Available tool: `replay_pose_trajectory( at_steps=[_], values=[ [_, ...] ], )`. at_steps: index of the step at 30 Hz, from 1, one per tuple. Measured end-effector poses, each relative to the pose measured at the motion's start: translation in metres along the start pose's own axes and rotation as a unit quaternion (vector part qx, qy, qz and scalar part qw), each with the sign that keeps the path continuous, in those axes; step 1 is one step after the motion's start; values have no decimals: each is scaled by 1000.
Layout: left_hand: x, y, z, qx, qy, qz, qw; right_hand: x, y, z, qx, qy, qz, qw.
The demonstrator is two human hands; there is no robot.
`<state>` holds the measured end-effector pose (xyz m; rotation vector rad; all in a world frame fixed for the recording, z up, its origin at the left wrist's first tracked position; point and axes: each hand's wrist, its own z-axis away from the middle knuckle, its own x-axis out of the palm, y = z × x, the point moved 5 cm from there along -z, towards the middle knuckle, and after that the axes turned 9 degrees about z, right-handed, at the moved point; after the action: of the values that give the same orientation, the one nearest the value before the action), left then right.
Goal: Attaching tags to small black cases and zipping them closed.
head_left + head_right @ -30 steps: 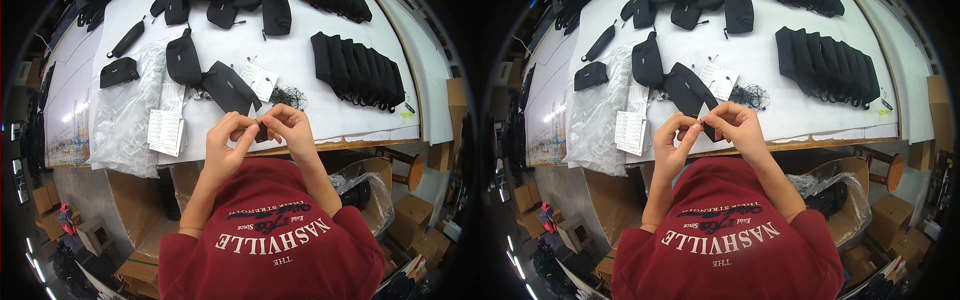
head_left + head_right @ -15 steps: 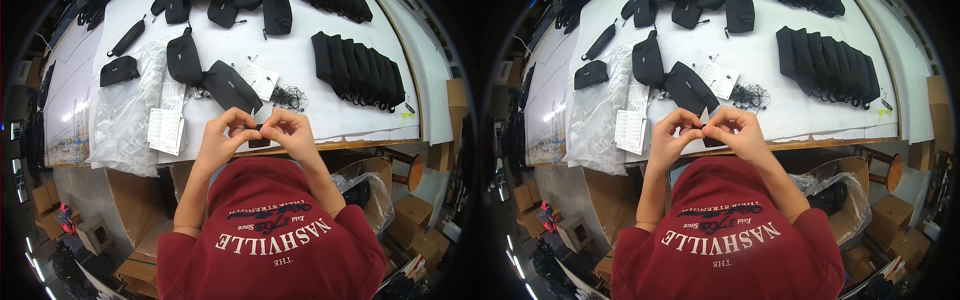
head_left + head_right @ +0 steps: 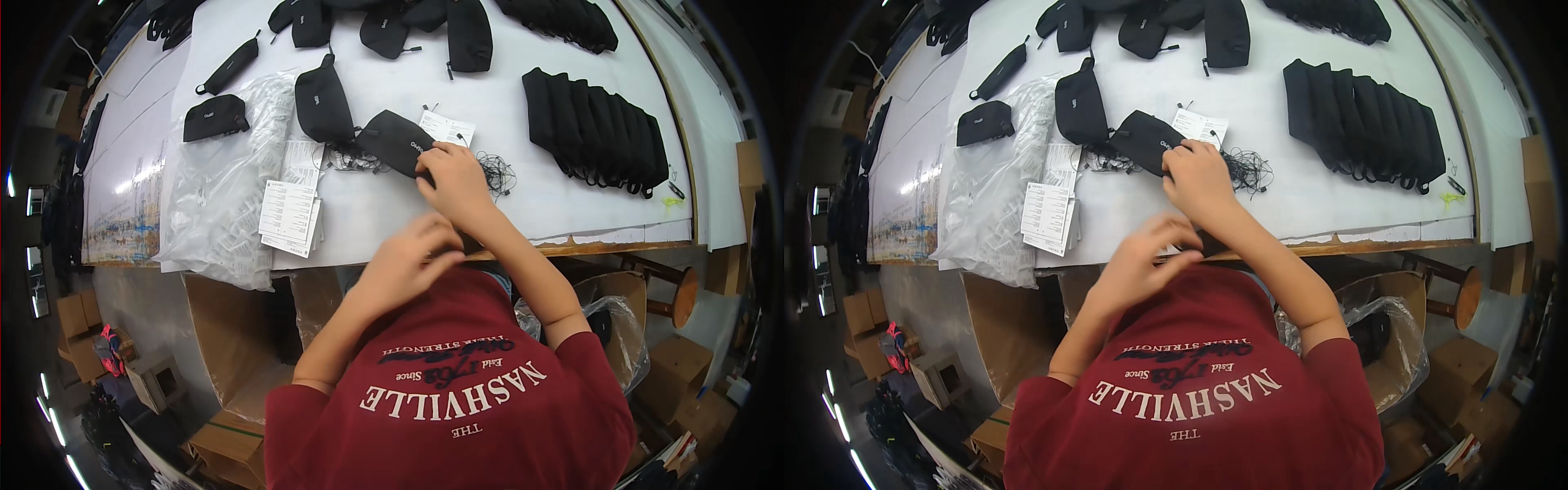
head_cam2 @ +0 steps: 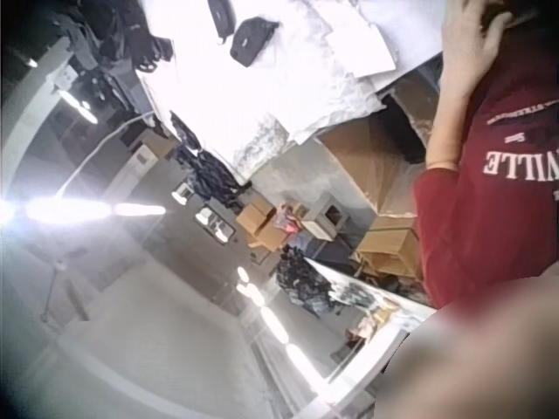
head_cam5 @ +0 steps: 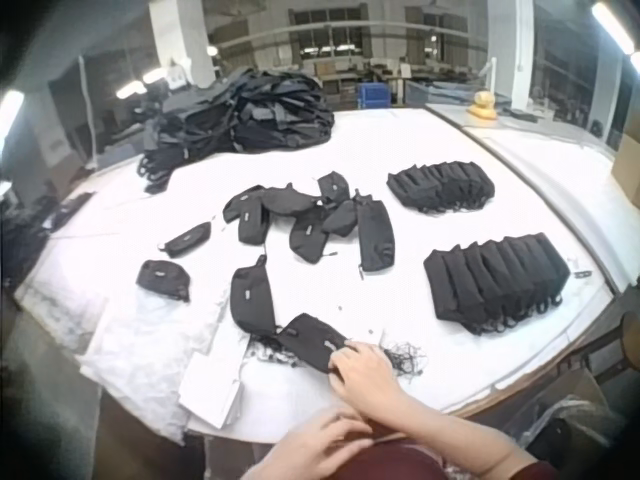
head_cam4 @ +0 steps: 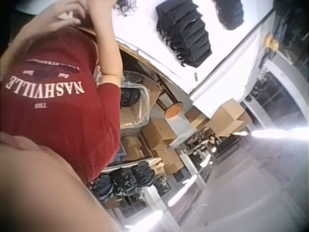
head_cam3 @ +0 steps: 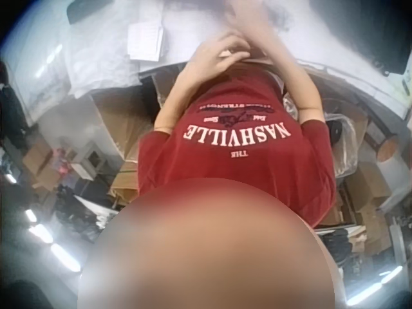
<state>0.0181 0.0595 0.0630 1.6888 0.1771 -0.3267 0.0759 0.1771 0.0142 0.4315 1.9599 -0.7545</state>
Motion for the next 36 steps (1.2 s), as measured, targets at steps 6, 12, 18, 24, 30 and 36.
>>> replay_pose_trajectory(
  at_steps=[6,12,18,24,30,36],
  values=[
    [-48,-17,-16,96,184,-226,952,-60,6,4,110,1,-93,990],
    [-49,-20,-19,147,160,-373,902,-87,-4,13,93,-5,-197,976],
    [-48,-6,-15,215,91,-329,915,-93,1,18,102,-31,-252,962],
    [-49,-3,-13,228,113,-275,927,-87,6,21,142,-43,-419,896],
    [-36,-30,-13,162,72,-246,953,-63,17,36,157,-52,-420,892],
    [-18,-48,-5,145,14,-234,961,-52,39,66,231,40,-345,909]
  ],
)
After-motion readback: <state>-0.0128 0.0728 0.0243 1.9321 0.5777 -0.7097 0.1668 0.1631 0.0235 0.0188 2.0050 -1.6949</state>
